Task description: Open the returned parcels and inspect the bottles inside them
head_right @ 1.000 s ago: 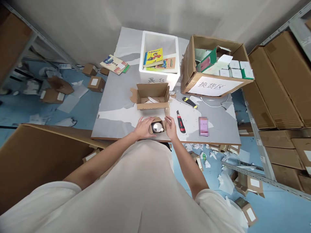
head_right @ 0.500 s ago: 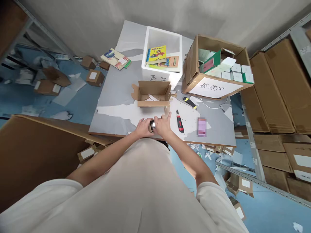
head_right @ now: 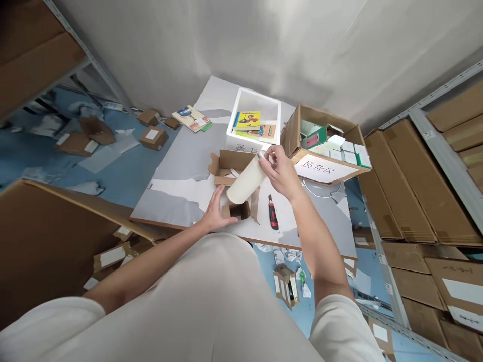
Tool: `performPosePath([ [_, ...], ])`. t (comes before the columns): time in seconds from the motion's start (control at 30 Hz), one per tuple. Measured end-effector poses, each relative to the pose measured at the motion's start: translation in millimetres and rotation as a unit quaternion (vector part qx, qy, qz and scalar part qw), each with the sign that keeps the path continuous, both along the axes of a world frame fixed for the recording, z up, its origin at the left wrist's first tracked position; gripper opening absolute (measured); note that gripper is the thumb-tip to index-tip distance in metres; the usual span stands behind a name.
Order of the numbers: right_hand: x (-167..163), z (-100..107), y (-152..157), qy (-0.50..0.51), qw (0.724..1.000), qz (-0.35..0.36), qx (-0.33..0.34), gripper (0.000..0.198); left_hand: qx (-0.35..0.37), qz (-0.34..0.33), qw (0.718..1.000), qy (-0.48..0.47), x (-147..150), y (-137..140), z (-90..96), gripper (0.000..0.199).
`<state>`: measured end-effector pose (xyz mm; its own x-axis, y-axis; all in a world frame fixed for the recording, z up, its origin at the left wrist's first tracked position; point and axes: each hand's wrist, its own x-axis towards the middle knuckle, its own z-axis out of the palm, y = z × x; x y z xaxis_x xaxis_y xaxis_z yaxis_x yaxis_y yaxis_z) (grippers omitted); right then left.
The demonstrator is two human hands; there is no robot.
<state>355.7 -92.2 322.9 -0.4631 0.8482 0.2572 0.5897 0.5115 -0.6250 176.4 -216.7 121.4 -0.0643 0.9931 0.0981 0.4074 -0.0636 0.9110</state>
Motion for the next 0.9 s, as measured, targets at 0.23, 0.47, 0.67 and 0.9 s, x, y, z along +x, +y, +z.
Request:
performPosePath([
  [0.23, -11, -15, 27, 0.156, 0.979, 0.021, -0.126, 0.038, 0.035, 0.146, 0.93, -0.335, 24, 19, 26.6, 0.067],
  [0.47, -10, -3, 31, 0.193, 0.956, 0.098, -0.199, 0.058, 0.01, 0.18, 0.871, -0.456, 36, 10, 52.8, 0.058],
  [0.67, -11, -9, 35, 0.213, 0.961, 0.087, -0.155, 0.056, -0.082, 0.117, 0.798, -0.585, 38, 0, 79.7, 0.053],
  [0.9, -9, -28, 33, 0.282, 0.944, -0.005, -0.171, 0.046, -0.131, 0.04, 0.818, -0.558, 35, -2, 80.7, 0.064],
])
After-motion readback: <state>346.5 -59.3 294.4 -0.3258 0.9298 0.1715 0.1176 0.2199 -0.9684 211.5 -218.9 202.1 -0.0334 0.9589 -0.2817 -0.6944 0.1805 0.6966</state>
